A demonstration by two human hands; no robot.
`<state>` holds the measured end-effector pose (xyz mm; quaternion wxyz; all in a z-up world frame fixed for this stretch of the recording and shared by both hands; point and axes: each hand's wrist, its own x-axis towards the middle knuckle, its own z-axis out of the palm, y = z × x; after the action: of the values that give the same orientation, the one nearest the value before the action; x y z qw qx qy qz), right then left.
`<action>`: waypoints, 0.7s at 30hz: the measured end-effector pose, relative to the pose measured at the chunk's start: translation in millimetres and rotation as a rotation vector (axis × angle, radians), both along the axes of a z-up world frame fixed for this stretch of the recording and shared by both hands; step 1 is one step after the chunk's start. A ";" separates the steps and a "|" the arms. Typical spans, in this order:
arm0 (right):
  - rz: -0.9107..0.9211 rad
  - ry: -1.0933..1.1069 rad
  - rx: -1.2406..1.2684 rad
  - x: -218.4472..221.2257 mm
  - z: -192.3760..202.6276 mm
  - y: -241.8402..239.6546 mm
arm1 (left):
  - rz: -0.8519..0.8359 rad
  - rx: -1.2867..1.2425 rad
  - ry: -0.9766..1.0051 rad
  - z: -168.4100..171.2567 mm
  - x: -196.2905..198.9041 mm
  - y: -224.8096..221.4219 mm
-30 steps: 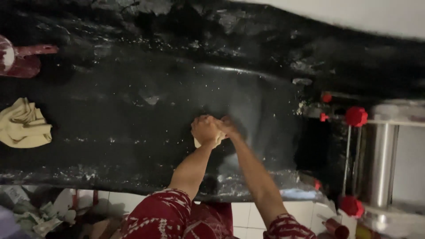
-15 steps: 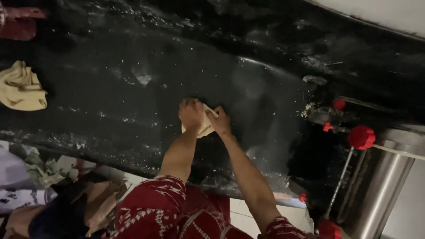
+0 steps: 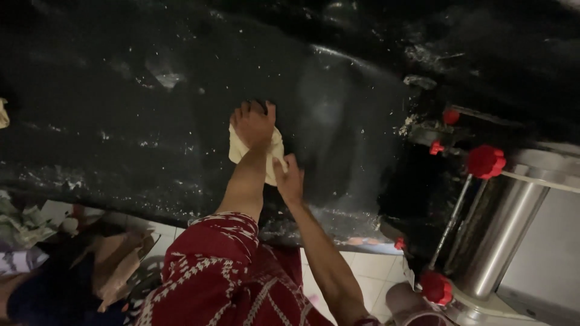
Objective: Manually kneading a small piece of dough on a floured surface in a bakery
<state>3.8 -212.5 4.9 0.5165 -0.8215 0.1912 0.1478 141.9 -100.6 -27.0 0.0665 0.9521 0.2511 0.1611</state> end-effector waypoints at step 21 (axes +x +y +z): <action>0.409 0.134 -0.210 67.1 72.8 5.8 | -0.526 -0.593 0.759 92.9 -32.6 133.6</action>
<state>71.0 -206.7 77.7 0.3736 -0.8807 0.0692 0.2828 109.2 33.0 65.9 0.2746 0.9146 0.0457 -0.2932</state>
